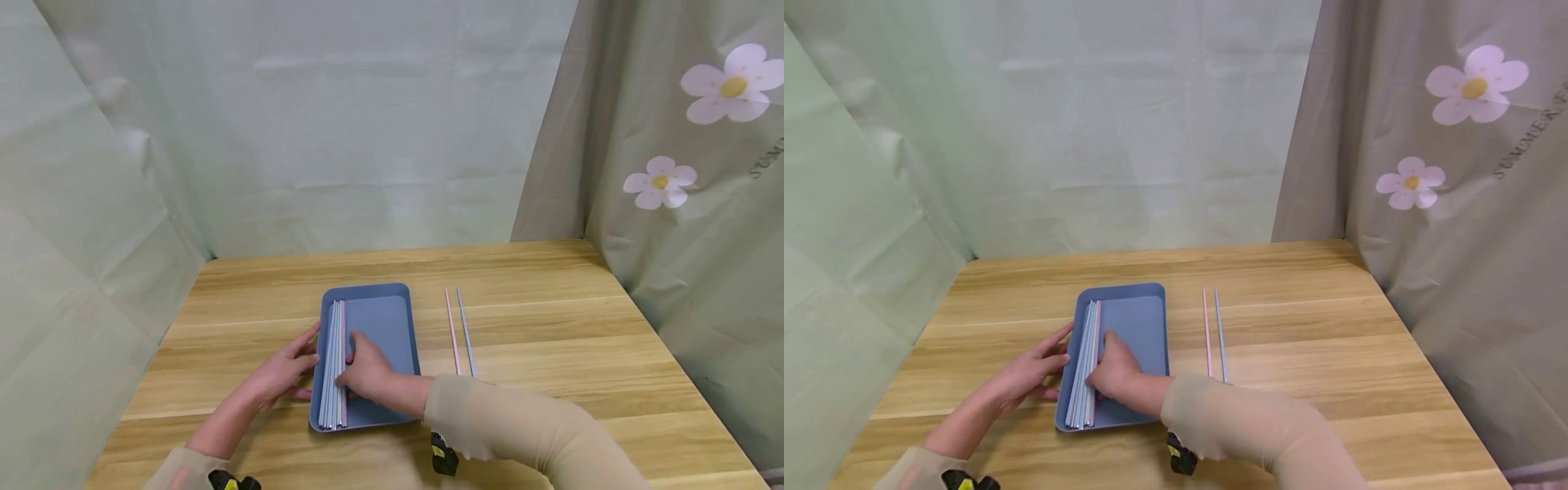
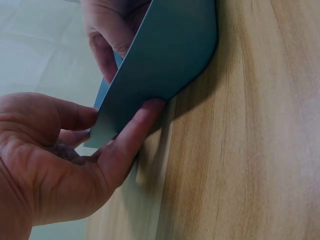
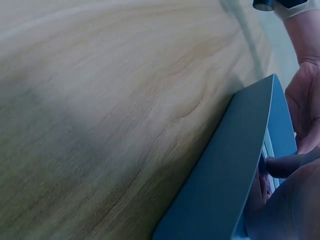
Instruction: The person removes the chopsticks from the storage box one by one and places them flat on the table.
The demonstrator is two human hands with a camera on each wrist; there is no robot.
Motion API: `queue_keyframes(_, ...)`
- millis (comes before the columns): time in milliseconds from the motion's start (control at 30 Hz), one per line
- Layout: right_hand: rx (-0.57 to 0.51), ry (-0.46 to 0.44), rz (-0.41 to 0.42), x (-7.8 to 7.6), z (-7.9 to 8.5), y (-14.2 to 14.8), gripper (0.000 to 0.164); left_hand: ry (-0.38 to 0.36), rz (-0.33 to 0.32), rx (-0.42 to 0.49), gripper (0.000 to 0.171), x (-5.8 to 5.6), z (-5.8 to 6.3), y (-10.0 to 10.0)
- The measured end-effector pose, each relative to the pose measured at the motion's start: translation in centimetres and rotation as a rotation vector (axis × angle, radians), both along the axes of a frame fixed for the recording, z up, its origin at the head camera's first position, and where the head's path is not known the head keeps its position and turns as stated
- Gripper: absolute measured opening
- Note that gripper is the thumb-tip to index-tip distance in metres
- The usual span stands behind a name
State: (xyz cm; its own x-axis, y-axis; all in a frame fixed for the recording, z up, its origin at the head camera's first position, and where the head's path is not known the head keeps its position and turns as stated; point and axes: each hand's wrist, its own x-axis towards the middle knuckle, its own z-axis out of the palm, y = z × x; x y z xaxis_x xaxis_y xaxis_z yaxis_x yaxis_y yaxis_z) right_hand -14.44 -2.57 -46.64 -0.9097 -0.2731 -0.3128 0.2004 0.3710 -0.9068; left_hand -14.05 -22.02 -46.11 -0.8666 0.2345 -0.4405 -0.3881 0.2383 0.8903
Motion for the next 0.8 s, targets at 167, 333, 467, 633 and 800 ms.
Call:
queue_keyframes(167, -0.026, 0.02, 0.006, 0.0, 0.0, 0.4, 0.09, 0.002, 0.004, -0.012, 0.068, -0.1, 0.1, 0.1)
queue_keyframes(333, -0.114, -0.03, -0.017, 0.1, 0.1, 1.0, 0.086, -0.005, 0.012, -0.014, 0.068, 0.1, 0.3, 0.1)
queue_keyframes(467, -0.165, -0.063, -0.034, 0.0, 0.5, 1.7, 0.087, -0.003, 0.01, -0.014, 0.068, 0.3, 0.3, 0.1)
queue_keyframes(633, -0.212, -0.064, -0.05, -0.5, 1.2, 2.8, 0.087, 0.006, 0.009, -0.013, 0.069, 0.4, 0.3, 0.1)
queue_keyframes(800, -0.233, -0.043, -0.05, -1.1, 1.9, 4.2, 0.089, 0.013, 0.014, -0.018, 0.07, 0.4, 0.3, 0.1)
